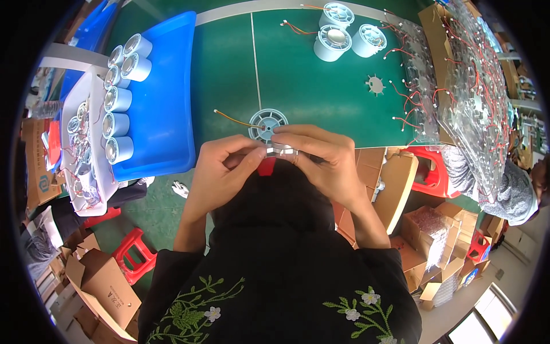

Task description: The person picks up a motor and a plastic housing, fits the motor into the housing by hand, and places the assembled unit onto a blue tray. This process is repeated with another motor and housing.

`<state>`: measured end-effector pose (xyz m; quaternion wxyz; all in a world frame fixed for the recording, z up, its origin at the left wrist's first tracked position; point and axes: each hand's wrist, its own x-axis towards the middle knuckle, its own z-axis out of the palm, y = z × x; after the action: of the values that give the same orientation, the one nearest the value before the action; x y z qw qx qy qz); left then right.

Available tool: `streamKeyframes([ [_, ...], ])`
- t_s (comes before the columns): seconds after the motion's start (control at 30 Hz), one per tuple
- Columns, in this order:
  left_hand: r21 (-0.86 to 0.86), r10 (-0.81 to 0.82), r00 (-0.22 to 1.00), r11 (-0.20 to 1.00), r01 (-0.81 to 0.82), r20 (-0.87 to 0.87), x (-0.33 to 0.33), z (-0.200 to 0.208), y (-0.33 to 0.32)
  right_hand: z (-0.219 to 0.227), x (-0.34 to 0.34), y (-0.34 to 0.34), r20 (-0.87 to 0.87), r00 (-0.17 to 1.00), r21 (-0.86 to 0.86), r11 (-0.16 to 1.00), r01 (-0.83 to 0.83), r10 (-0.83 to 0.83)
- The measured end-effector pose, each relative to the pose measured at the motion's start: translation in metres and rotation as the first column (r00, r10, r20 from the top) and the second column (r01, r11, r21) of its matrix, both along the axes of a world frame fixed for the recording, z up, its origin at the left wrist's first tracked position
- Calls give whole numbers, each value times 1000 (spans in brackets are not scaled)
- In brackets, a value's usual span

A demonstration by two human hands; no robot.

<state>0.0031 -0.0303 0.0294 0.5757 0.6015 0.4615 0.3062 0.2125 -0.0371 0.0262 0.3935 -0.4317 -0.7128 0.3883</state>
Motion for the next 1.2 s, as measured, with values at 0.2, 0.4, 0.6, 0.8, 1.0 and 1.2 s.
streamKeyframes([
  [0.2, 58, -6, 996, 998, 1, 88, 2, -2, 0, -3, -4, -1, -346, 938, -223, 973, -55, -27],
  [0.4, 76, 53, 993, 995, -62, 110, 2, -6, -1, -4, -11, 1, -470, 882, -254, 962, -101, -32],
  [0.6, 108, 192, 948, 968, -225, 254, 9, -18, 3, 6, -18, 5, -87, 991, -81, 993, 91, -98],
  [0.8, 314, 254, 965, 912, -263, 72, 4, -28, 18, 4, -30, 10, 169, 963, 183, 966, 180, -212],
  [1.0, 406, 326, 945, 868, -287, -27, 1, -30, 21, 1, -40, 10, 216, 930, 220, 942, 252, -299],
  [1.2, 375, 334, 932, 889, -262, -143, 0, -28, 11, -2, -42, 7, 258, 923, 199, 950, 239, -286],
])
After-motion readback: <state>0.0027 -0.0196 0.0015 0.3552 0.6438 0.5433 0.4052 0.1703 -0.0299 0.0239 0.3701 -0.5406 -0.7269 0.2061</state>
